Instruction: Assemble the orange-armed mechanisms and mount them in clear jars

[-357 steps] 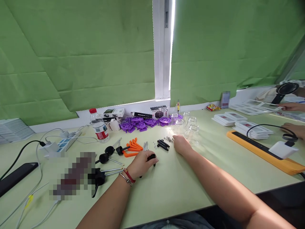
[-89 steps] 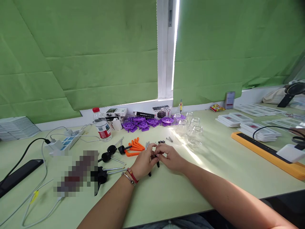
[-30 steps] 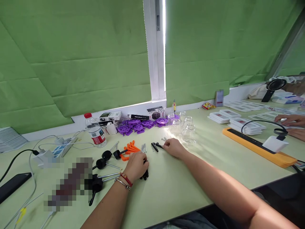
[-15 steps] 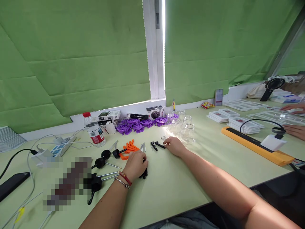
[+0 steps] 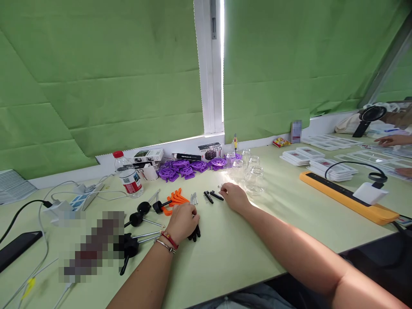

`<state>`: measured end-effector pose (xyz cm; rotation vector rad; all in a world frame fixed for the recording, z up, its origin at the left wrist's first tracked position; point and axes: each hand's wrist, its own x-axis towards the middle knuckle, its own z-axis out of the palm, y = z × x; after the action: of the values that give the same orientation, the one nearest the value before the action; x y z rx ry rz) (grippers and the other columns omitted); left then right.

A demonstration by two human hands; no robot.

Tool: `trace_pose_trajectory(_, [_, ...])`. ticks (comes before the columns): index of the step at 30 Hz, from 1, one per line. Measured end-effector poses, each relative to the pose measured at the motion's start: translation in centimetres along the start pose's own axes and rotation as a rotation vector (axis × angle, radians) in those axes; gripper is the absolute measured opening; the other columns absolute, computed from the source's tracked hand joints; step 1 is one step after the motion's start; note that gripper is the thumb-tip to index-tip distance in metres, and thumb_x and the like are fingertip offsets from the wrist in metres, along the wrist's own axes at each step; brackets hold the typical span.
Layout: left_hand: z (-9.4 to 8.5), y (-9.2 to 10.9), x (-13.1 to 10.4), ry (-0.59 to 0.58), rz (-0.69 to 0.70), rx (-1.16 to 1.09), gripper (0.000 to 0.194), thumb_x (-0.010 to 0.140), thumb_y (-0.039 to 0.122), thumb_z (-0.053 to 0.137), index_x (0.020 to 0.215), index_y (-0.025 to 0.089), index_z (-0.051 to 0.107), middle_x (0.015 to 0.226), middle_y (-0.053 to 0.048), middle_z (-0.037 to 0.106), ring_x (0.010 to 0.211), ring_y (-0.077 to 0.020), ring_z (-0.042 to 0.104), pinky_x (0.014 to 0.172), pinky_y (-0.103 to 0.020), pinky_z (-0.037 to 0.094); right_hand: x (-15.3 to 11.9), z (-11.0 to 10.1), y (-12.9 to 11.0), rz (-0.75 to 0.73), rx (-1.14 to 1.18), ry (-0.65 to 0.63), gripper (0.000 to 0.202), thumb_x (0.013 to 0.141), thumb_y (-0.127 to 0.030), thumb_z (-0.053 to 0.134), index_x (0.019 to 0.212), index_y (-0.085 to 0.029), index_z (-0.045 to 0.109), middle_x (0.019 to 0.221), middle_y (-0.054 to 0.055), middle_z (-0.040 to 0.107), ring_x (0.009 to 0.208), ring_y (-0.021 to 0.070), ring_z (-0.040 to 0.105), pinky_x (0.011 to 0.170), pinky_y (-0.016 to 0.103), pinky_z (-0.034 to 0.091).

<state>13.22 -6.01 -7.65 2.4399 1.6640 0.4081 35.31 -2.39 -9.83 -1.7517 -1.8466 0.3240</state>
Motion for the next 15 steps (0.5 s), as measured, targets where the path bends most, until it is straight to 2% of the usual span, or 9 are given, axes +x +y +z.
trace_pose_trajectory(5, [-0.1, 0.3, 0.0, 0.042, -0.003, -0.017, 0.016, 0.077, 0.025, 0.051, 0.071, 0.018, 0.063, 0.081, -0.006, 0.065, 0.079, -0.0205, 0.057, 0.081, -0.036, 0.036, -1.0, 1.1, -2.7, -0.162, -0.087, -0.016, 0.011, 0.087, -0.026, 0.052, 0.083, -0.021, 0.060, 0.087, 0.002, 0.067, 0.078, 0.0164, 0.058, 0.064, 0.026, 0.036])
trace_pose_trajectory(10, [0.0, 0.3, 0.1, 0.066, 0.009, -0.025, 0.014, 0.076, 0.025, 0.053, 0.069, 0.018, 0.064, 0.079, -0.005, 0.065, 0.079, -0.0221, 0.058, 0.081, -0.037, 0.037, -0.7, 2.1, -3.3, -0.133, -0.180, -0.060, 0.010, 0.086, -0.024, 0.052, 0.083, -0.020, 0.060, 0.087, 0.003, 0.067, 0.079, 0.0171, 0.059, 0.062, 0.026, 0.034])
trace_pose_trajectory(15, [0.0, 0.2, 0.1, 0.070, 0.015, -0.034, 0.015, 0.076, 0.024, 0.052, 0.069, 0.019, 0.064, 0.079, -0.006, 0.065, 0.080, -0.0231, 0.059, 0.081, -0.038, 0.037, -0.8, 2.2, -3.1, -0.137, -0.202, -0.065, 0.012, 0.086, -0.022, 0.049, 0.081, -0.020, 0.059, 0.086, 0.004, 0.065, 0.078, 0.0172, 0.058, 0.063, 0.026, 0.034])
